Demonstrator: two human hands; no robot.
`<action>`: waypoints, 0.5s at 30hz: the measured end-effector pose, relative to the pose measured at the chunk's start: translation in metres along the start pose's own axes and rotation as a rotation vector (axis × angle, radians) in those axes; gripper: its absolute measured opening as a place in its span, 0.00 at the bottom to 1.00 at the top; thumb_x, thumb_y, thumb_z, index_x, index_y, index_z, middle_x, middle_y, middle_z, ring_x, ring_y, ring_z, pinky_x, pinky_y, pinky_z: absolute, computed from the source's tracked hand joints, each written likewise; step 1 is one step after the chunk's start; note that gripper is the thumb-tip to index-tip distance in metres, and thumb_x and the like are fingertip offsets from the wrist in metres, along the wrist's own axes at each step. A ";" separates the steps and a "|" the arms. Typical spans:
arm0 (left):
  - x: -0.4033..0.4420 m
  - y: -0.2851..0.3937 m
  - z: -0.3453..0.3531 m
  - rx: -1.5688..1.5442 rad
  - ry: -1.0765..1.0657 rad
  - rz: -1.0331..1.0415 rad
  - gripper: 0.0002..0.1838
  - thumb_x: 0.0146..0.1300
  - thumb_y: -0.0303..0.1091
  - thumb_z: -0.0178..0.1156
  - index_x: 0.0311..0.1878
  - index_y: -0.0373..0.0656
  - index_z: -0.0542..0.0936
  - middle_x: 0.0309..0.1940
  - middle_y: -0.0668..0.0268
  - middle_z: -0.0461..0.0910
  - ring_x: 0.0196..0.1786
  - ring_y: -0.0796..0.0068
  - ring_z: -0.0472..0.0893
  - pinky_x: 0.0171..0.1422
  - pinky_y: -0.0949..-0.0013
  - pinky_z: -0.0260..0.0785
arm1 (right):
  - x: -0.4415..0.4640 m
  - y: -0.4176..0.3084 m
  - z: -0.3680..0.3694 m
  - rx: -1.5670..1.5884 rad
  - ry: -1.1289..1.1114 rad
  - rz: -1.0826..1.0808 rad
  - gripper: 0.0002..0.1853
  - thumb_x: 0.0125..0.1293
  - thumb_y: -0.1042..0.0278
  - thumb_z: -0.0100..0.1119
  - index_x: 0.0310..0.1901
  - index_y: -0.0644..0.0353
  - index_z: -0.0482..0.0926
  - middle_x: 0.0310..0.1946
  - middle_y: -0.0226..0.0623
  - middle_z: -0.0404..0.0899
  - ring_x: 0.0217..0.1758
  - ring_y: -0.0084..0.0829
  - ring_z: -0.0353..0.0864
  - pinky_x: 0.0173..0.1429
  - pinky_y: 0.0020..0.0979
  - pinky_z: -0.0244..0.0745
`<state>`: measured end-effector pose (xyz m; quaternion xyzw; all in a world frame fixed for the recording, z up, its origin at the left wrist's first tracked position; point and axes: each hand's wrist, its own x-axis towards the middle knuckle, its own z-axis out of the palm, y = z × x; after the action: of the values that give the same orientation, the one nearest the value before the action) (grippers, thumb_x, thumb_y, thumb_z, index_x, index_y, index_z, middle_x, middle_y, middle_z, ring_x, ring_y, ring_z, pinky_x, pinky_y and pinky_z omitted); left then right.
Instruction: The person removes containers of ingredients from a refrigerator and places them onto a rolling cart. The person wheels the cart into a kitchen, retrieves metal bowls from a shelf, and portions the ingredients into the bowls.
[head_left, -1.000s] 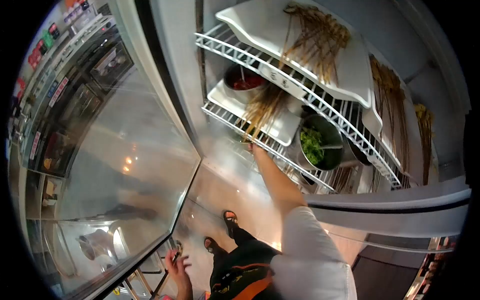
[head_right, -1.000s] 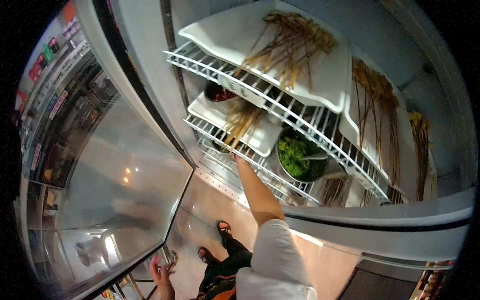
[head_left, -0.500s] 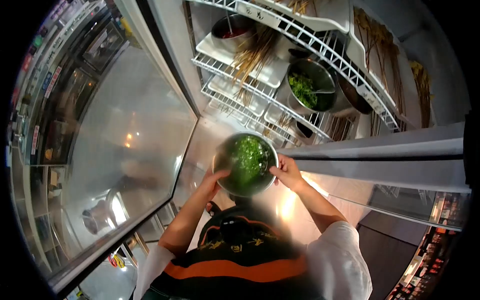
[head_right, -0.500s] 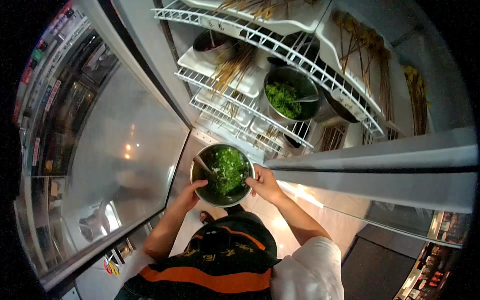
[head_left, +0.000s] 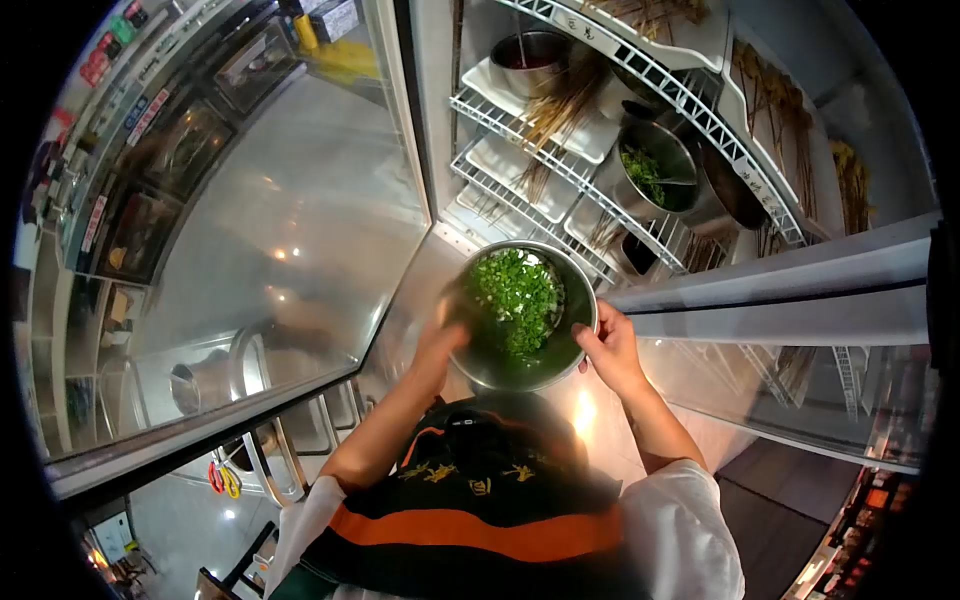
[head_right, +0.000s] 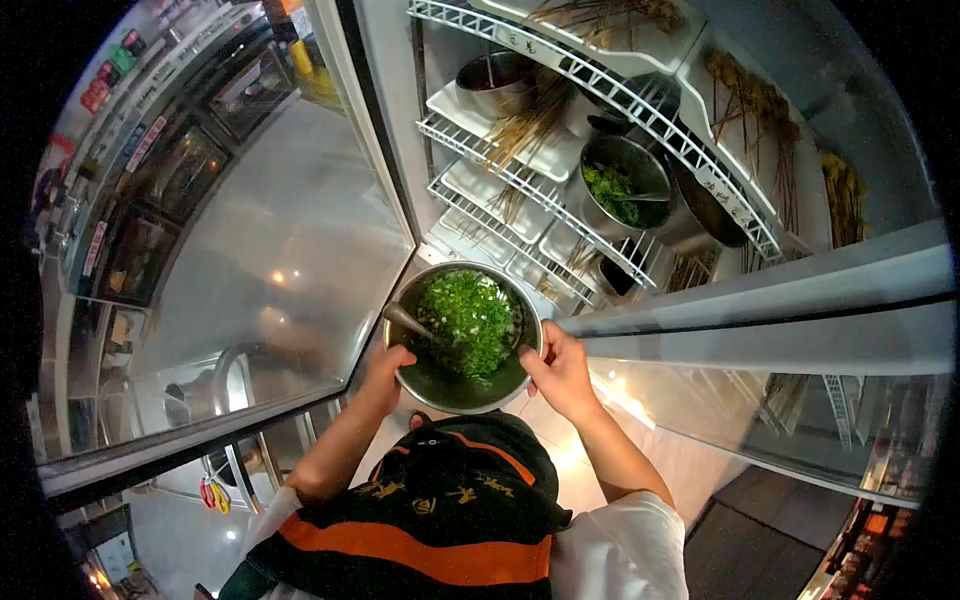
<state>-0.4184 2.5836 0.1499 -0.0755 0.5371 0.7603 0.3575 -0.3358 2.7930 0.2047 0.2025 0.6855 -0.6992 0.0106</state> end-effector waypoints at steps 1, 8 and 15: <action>-0.001 0.002 0.000 -0.009 -0.034 0.054 0.26 0.45 0.29 0.49 0.52 0.39 0.65 0.40 0.68 0.69 0.41 0.79 0.68 0.44 0.77 0.60 | 0.001 -0.002 0.002 -0.003 -0.005 -0.005 0.06 0.55 0.77 0.49 0.24 0.63 0.64 0.16 0.28 0.64 0.12 0.17 0.64 0.14 0.19 0.62; -0.008 0.004 -0.007 -0.065 -0.003 0.126 0.26 0.43 0.28 0.49 0.51 0.38 0.66 0.38 0.68 0.70 0.40 0.79 0.68 0.43 0.77 0.60 | -0.002 -0.018 0.016 -0.046 -0.006 -0.033 0.09 0.55 0.76 0.50 0.22 0.61 0.61 0.14 0.26 0.63 0.12 0.15 0.63 0.14 0.18 0.60; -0.012 -0.028 -0.048 -0.328 0.108 -0.038 0.18 0.41 0.31 0.49 0.40 0.37 0.68 0.33 0.60 0.70 0.40 0.64 0.72 0.46 0.61 0.66 | -0.004 -0.029 0.015 -0.045 -0.141 -0.241 0.11 0.56 0.67 0.56 0.23 0.60 0.65 0.18 0.27 0.68 0.21 0.15 0.68 0.20 0.18 0.61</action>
<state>-0.4045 2.5412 0.1146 -0.1838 0.4227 0.8256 0.3254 -0.3444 2.7792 0.2332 0.0687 0.7179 -0.6924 -0.0206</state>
